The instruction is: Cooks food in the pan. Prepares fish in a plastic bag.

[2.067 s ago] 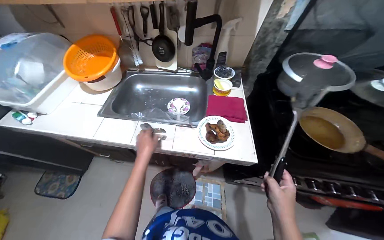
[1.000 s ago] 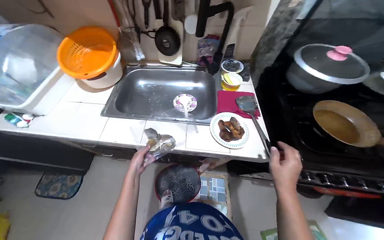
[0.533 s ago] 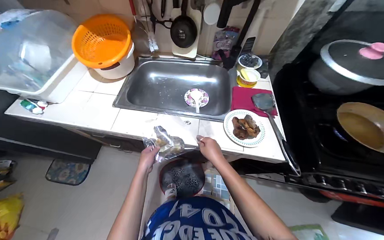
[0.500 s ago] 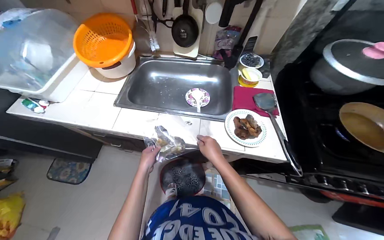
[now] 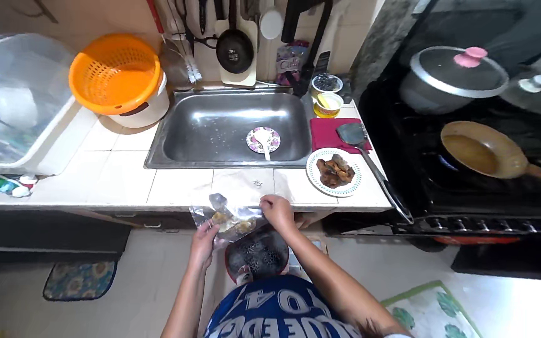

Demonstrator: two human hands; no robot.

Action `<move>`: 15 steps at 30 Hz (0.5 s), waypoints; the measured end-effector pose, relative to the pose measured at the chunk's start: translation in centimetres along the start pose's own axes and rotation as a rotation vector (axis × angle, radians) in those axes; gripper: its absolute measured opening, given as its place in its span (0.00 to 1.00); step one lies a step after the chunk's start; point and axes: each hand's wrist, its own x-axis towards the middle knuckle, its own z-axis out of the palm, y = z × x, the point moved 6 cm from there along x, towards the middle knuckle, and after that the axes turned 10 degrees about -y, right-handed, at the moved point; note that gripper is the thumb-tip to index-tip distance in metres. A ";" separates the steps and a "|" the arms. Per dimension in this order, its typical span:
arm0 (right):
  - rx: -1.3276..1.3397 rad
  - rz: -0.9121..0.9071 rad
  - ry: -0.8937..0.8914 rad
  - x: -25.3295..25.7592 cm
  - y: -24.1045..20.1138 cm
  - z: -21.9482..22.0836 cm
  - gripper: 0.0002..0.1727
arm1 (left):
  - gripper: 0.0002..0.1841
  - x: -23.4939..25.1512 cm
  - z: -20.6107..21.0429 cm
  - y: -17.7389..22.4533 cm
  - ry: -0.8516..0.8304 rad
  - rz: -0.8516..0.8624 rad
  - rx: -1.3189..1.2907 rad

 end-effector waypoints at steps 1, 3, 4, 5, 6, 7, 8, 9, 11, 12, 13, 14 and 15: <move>0.012 -0.008 0.019 -0.1 -0.1 0.2 0.17 | 0.17 -0.1 -0.2 -0.1 0.007 -0.020 0.013; 0.017 -0.030 0.045 -0.3 -0.4 0.5 0.16 | 0.16 -0.2 -0.3 0.2 0.016 -0.045 0.044; 0.014 -0.045 0.044 -0.4 -0.6 0.6 0.16 | 0.16 -0.2 -0.4 0.5 0.014 -0.051 0.053; 0.027 -0.067 0.040 -0.6 -0.8 0.6 0.15 | 0.16 -0.2 -0.4 0.8 0.007 -0.052 0.054; 0.065 -0.092 0.030 -0.7 -0.9 0.5 0.15 | 0.16 -0.1 -0.4 1.1 -0.003 -0.046 0.047; 0.130 -0.126 0.021 -0.8 -1.0 0.3 0.14 | 0.16 0.0 -0.5 1.4 -0.015 -0.032 0.037; 0.215 -0.158 0.014 -1.0 -1.1 0.0 0.13 | 0.16 0.1 -0.5 1.8 -0.031 -0.015 0.026; 0.299 -0.188 0.011 -1.3 -1.2 -0.3 0.13 | 0.15 0.1 -0.5 2.2 -0.046 0.006 0.018; 0.448 -0.244 0.001 -2.1 -1.7 -1.0 0.11 | 0.14 0.2 -0.3 3.3 -0.076 0.055 -0.004; 0.532 -0.274 -0.004 -2.5 -1.8 -1.3 0.10 | 0.15 0.1 0.0 3.8 -0.102 0.081 -0.015; 0.615 -0.300 -0.019 -2.9 -1.8 -1.7 0.11 | 0.15 0.1 0.2 4.4 -0.126 0.106 -0.029; 0.681 -0.322 -0.030 -3.2 -1.7 -2.0 0.13 | 0.15 0.3 0.3 4.8 -0.152 0.126 -0.044; 0.711 -0.342 -0.029 -3.5 -1.6 -2.4 0.15 | 0.15 0.4 0.4 5.2 -0.178 0.139 -0.058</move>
